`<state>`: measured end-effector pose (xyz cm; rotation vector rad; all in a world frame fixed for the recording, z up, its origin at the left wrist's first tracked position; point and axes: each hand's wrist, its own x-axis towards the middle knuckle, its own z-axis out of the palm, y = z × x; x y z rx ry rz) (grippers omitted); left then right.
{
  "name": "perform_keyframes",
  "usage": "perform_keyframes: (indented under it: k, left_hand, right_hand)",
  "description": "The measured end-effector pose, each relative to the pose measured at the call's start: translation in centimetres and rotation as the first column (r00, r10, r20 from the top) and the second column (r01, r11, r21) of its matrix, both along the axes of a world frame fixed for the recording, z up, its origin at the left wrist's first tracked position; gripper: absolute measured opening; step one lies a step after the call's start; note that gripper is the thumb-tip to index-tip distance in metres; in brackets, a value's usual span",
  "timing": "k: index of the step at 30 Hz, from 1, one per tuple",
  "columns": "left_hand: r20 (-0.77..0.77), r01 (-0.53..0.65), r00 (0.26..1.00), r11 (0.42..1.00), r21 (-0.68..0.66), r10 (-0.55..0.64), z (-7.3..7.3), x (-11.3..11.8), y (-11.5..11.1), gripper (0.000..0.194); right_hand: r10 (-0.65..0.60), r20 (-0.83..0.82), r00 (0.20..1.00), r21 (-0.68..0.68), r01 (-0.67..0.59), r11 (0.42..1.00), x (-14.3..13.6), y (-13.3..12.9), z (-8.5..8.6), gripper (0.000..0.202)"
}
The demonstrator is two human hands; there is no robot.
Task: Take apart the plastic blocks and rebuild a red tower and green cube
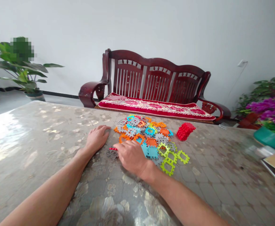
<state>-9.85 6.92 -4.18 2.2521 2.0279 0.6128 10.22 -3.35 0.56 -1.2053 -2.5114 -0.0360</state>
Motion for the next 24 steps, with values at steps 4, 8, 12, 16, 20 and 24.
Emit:
perform_keyframes:
  k: [4,8,12,16,20,24]
  left_hand:
    - [-0.108,0.029,0.994,1.0,-0.004,-0.029,0.2,0.5,-0.6,0.046]
    - [-0.129,0.024,0.991,1.0,-0.011,-0.025,0.3,0.7,-0.6,0.046]
    - [-0.137,0.024,0.99,1.0,-0.014,-0.026,0.2,0.6,-0.5,0.046]
    - [-0.126,0.032,0.991,0.999,-0.01,-0.033,0.4,0.6,-0.7,0.046]
    - [-0.124,0.033,0.992,0.999,-0.014,-0.034,0.5,0.6,-0.7,0.046]
    - [-0.131,0.029,0.991,0.999,-0.019,-0.032,0.5,0.7,-0.8,0.046]
  right_hand:
    - [-0.226,-0.331,0.916,-0.121,0.196,0.973,5.3,0.2,0.9,0.041]
    - [-0.458,-0.437,0.774,-0.177,0.425,0.888,12.4,1.6,0.7,0.04]
    - [-0.556,-0.364,0.747,-0.181,0.529,0.829,17.7,2.7,-0.3,0.042]
    - [-0.602,-0.305,0.738,-0.167,0.581,0.797,19.0,2.6,-0.9,0.047]
    - [-0.641,-0.283,0.713,-0.203,0.609,0.767,18.2,2.1,-0.9,0.053]
    - [-0.642,-0.17,0.747,-0.154,0.624,0.766,17.4,1.9,-0.8,0.063]
